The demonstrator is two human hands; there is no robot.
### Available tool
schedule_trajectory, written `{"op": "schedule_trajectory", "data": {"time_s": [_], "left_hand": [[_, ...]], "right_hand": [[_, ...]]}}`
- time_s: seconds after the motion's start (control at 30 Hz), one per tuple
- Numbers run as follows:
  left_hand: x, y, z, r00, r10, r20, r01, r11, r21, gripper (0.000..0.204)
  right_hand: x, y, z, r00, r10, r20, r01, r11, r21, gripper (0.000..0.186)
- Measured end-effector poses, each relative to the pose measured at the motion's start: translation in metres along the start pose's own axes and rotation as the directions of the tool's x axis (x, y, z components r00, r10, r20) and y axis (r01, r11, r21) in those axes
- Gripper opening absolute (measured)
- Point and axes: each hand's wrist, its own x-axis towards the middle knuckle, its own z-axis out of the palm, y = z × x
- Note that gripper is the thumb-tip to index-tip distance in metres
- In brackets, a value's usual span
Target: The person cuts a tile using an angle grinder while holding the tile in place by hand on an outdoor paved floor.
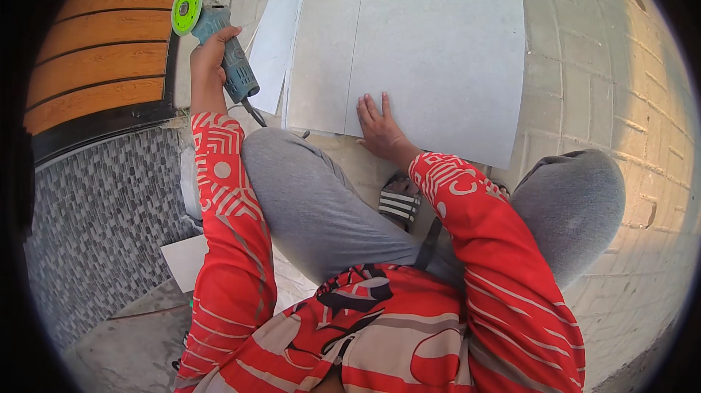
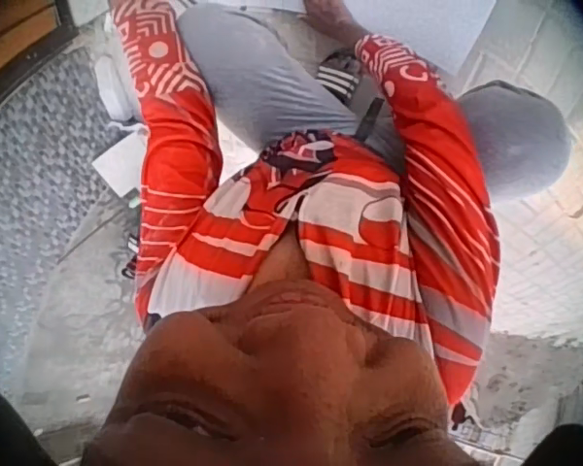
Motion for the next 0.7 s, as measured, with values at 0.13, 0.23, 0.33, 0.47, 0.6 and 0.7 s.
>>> {"op": "schedule_trajectory", "data": {"time_s": [0.13, 0.23, 0.33, 0.47, 0.6, 0.7], "left_hand": [[-0.001, -0.008, 0.005, 0.991, -0.026, 0.128, 0.04, 0.994, -0.106, 0.043], [-0.01, -0.011, 0.028, 0.957, -0.1, 0.272, 0.151, 0.973, -0.175, 0.046], [-0.014, -0.016, 0.035, 0.918, -0.143, 0.369, 0.248, 0.935, -0.254, 0.047], [-0.021, -0.011, 0.046, 0.832, 0.001, 0.554, 0.287, 0.854, -0.434, 0.057], [-0.028, -0.025, 0.049, 0.575, 0.104, 0.812, 0.545, 0.692, -0.474, 0.072], [-0.022, -0.023, 0.057, 0.575, 0.209, 0.791, 0.486, 0.689, -0.537, 0.075]], "right_hand": [[0.041, 0.001, -0.034, 0.978, 0.166, -0.124, -0.086, 0.87, 0.486, 0.085], [0.108, 0.005, -0.098, 0.964, 0.25, 0.092, -0.073, -0.087, 0.994, 0.092], [0.139, 0.0, -0.152, 0.983, 0.136, 0.124, -0.058, -0.409, 0.911, 0.089], [0.141, 0.017, -0.169, 0.988, 0.102, 0.114, -0.054, -0.463, 0.885, 0.071], [0.142, 0.032, -0.18, 0.999, 0.032, 0.04, -0.012, -0.62, 0.785, 0.067], [0.142, 0.04, -0.178, 0.998, -0.047, -0.028, -0.014, -0.714, 0.7, 0.068]]}}
